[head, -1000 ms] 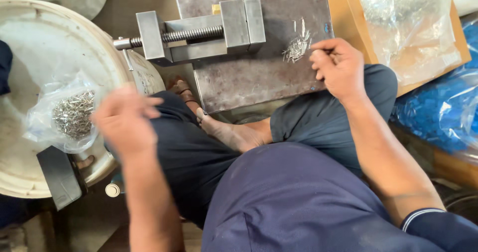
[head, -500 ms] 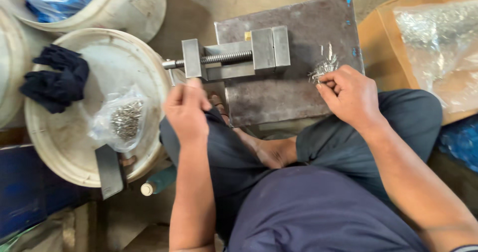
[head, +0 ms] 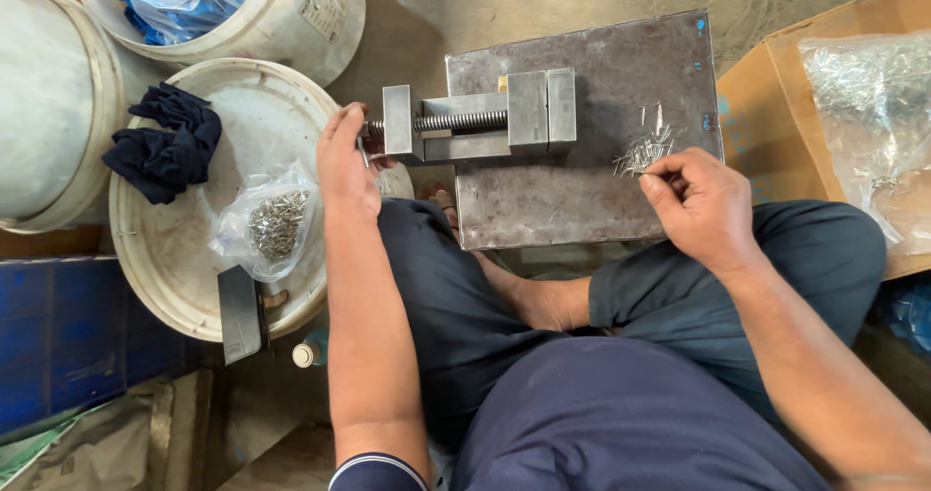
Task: The person sits on the floor and uses a bench vise to assemble small metal components. They pick up metal pins and a small brass block, place them into the vise jaws, and tighten the screw mechanism to secure the parts together.
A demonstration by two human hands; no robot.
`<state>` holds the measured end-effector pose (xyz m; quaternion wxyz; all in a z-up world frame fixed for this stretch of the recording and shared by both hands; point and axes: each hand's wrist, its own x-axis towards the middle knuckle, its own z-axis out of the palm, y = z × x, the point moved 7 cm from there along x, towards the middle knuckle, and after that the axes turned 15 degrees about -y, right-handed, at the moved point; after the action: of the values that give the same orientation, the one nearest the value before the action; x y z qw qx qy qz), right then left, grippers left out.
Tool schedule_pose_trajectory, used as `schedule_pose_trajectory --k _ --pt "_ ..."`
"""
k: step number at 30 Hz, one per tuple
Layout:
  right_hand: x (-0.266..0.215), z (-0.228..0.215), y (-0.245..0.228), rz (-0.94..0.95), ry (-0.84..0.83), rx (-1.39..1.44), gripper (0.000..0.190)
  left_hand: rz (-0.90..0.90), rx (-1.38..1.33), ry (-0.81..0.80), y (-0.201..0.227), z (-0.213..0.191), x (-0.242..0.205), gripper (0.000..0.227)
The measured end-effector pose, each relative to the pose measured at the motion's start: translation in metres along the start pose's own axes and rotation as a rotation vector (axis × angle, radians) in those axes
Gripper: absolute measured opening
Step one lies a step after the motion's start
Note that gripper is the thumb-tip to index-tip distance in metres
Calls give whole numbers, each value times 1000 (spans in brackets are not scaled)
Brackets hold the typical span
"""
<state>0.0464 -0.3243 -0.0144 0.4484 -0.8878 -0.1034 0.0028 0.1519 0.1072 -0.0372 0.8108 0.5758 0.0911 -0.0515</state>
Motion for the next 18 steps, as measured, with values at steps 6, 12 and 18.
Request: schedule_pose_trajectory --k 6,12,18 --pt "-3 -1 23 7 7 254 11 -32 219 -18 6 -18 -21 27" --pt "-5 1 23 -12 14 258 12 -118 377 78 -3 -30 3 16" --pt "-5 0 21 4 20 205 12 -53 -194 -16 2 -11 8 20"
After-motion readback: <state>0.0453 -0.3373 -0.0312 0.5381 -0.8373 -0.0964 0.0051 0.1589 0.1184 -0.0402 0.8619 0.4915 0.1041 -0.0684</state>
